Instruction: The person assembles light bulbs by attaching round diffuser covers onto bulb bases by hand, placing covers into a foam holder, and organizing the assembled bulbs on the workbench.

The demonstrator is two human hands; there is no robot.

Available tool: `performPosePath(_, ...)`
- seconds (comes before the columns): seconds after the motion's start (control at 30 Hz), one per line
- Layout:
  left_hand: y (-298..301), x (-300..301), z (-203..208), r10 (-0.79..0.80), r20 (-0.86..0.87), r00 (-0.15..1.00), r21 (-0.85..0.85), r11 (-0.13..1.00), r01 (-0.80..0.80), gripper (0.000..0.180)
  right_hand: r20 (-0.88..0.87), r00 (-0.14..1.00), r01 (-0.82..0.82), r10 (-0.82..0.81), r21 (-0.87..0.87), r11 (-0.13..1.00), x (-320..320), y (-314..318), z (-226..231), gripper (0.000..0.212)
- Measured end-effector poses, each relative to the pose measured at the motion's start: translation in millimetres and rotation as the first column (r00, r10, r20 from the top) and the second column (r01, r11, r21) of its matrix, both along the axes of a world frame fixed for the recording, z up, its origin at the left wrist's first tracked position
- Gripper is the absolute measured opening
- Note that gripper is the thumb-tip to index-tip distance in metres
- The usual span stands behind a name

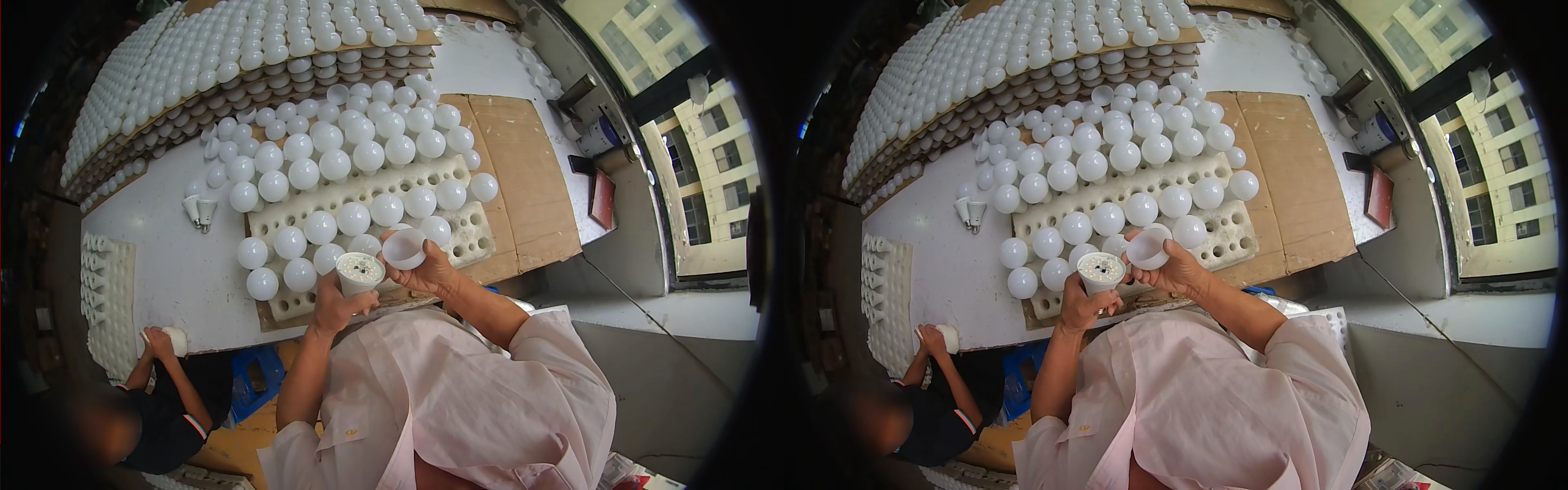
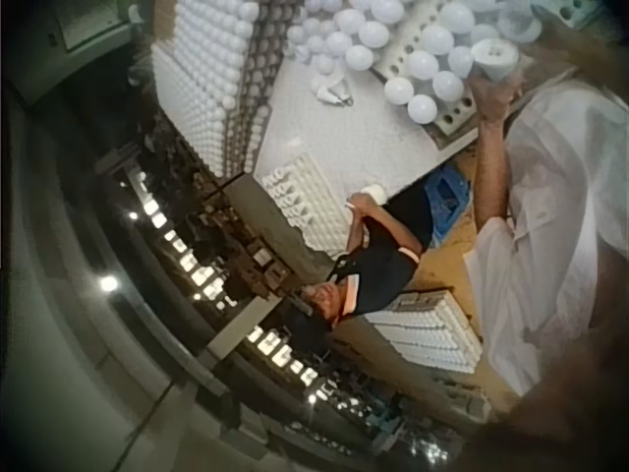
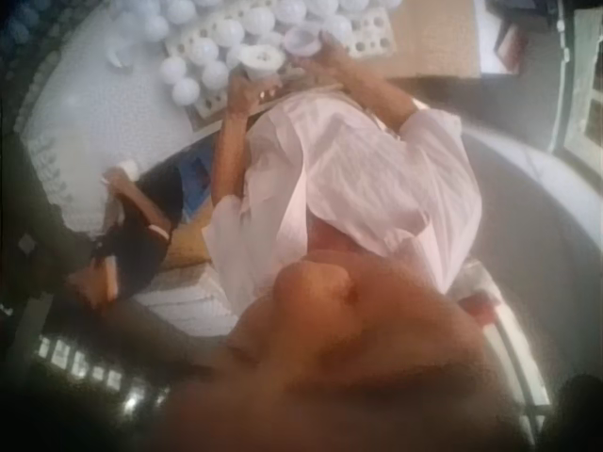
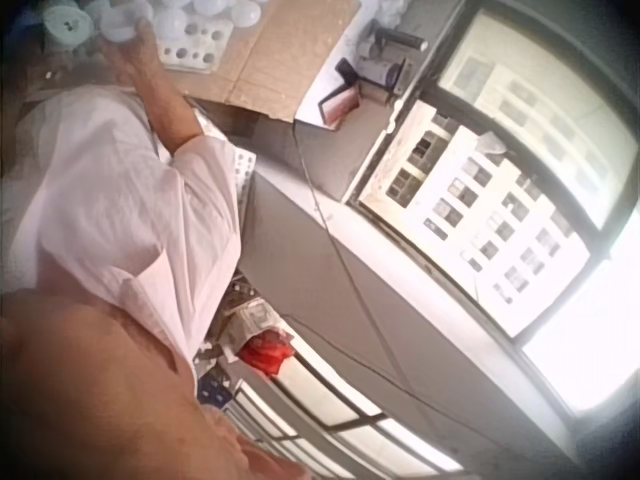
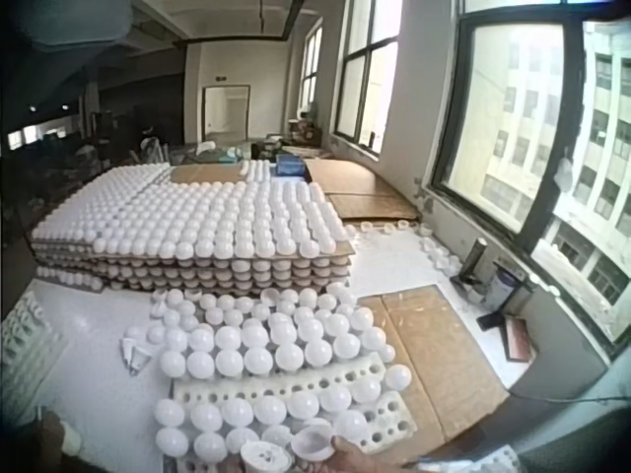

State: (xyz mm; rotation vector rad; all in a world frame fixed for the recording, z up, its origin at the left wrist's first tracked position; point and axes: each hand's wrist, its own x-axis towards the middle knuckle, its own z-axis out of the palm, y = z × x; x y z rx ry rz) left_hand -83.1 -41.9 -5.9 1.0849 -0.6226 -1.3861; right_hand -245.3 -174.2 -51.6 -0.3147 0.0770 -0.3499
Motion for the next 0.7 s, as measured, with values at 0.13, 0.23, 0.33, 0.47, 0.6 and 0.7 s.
performPosePath(0.13, 4, 3, 4, -0.011, -0.033, 0.999, 0.01, 1.0, 0.011, 0.031, -0.041, 0.999, 0.012, -0.015, -0.061, 0.998, 2, 7, 8, 0.075)
performPosePath(0.23, 9, 6, 3, -0.033, 0.008, 0.999, -0.012, 0.999, 0.033, 0.031, -0.051, 0.999, -0.012, 0.008, -0.078, 0.997, 3, 12, 12, 0.077)
performPosePath(0.33, 14, 10, 0, -0.06, 0.036, 0.998, -0.025, 0.998, 0.061, 0.032, -0.101, 0.994, -0.062, 0.052, -0.094, 0.994, 3, 13, 10, 0.083)
performPosePath(0.47, 20, 16, -5, -0.095, 0.036, 0.995, -0.021, 0.995, 0.096, 0.034, -0.129, 0.99, -0.077, 0.063, -0.11, 0.991, 7, 18, 20, 0.084)
performPosePath(0.6, 27, 33, 2, -0.22, 0.192, 0.956, 0.109, 0.973, 0.202, 0.042, -0.289, 0.952, -0.217, 0.102, -0.401, 0.89, 6, 11, 35, 0.081)
performPosePath(0.7, 27, 40, 8, -0.178, 0.53, 0.829, -0.017, 0.975, 0.22, 0.049, -0.433, 0.901, -0.374, -0.015, -0.795, 0.477, 13, 8, 59, 0.079)
